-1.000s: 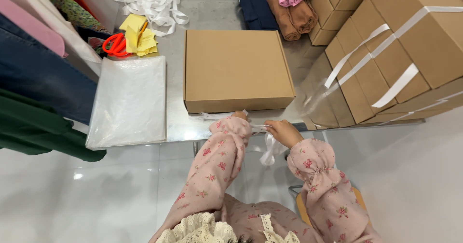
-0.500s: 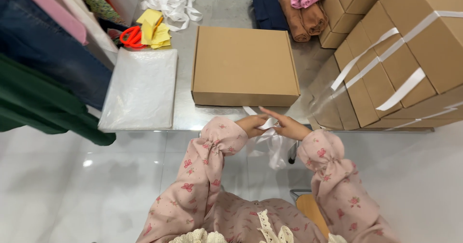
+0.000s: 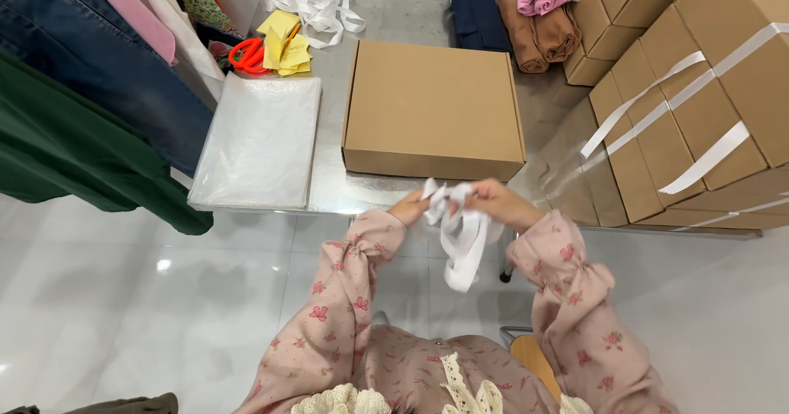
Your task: The person places a folded brown garment into a clear plastic bag and smooths it out. They then retrieve a cardboard box, remove a white ribbon and a yellow tag, and open it. The person removes a checkered garment from a plastic bag inside the box, places the bag into the box, and closes the box.
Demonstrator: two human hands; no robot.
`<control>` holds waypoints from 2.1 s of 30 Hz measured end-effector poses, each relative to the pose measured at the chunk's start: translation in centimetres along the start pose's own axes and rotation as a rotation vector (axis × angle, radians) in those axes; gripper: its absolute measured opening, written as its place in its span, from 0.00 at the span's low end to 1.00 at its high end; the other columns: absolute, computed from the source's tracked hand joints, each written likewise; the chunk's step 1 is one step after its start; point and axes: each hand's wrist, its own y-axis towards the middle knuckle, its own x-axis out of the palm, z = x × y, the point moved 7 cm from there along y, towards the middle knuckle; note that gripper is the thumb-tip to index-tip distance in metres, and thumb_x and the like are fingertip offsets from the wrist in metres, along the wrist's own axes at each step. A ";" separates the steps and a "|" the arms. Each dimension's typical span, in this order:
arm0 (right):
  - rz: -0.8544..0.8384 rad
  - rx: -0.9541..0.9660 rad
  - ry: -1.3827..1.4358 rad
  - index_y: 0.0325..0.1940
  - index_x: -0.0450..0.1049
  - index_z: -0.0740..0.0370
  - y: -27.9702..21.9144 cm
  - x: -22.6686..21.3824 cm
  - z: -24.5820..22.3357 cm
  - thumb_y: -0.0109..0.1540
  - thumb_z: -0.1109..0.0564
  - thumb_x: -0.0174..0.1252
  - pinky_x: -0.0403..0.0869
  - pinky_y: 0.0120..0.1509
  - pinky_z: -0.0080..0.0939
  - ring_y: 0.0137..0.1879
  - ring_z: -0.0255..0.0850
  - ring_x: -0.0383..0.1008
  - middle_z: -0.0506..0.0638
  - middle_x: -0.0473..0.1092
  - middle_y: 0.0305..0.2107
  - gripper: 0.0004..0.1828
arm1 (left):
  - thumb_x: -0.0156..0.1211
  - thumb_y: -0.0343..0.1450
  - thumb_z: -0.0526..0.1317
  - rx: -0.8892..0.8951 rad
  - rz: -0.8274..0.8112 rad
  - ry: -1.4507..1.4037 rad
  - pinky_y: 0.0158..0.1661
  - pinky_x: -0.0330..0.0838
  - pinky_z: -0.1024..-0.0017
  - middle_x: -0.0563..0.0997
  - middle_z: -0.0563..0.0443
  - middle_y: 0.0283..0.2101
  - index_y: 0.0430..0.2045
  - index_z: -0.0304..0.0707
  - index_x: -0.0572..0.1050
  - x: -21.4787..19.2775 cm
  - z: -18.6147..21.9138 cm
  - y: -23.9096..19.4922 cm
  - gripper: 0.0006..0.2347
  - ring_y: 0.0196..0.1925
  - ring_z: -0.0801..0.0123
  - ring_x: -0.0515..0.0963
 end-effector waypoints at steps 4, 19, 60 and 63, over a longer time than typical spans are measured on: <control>0.247 -0.023 0.184 0.40 0.76 0.62 0.4 -3.0 -1.6 0.63 0.51 0.60 0.72 0.28 0.24 0.24 0.26 0.76 0.45 0.77 0.22 0.11 | 0.64 0.72 0.46 -0.266 0.085 -0.460 0.41 0.80 0.58 0.82 0.43 0.42 0.52 0.34 0.76 3.4 2.5 0.0 0.18 0.40 0.58 0.83; 0.410 -0.153 0.433 0.47 0.75 0.65 9.2 -1.0 -7.2 0.66 0.53 0.62 0.77 0.30 0.27 0.28 0.31 0.79 0.49 0.77 0.28 0.13 | 0.68 0.69 0.41 -0.203 -0.045 -0.817 0.54 0.73 0.44 0.79 0.41 0.54 0.65 0.51 0.65 0.5 11.8 2.7 0.28 0.54 0.46 0.81; 0.561 -0.089 0.082 0.59 0.75 0.61 43.1 -15.2 -4.9 0.64 0.53 0.65 0.73 0.61 0.40 0.58 0.39 0.73 0.52 0.75 0.53 0.20 | 0.71 0.65 0.51 -0.077 0.366 0.772 0.64 0.67 0.54 0.76 0.34 0.58 0.56 0.34 0.73 -52.6 22.8 41.2 0.27 0.64 0.45 0.73; 0.535 0.020 0.132 0.59 0.76 0.61 44.3 -15.8 -0.4 0.64 0.49 0.64 0.72 0.62 0.42 0.60 0.42 0.73 0.54 0.75 0.52 0.22 | 0.70 0.67 0.48 0.109 0.576 0.697 0.57 0.75 0.58 0.82 0.46 0.52 0.53 0.46 0.74 -58.5 24.7 47.3 0.22 0.58 0.52 0.79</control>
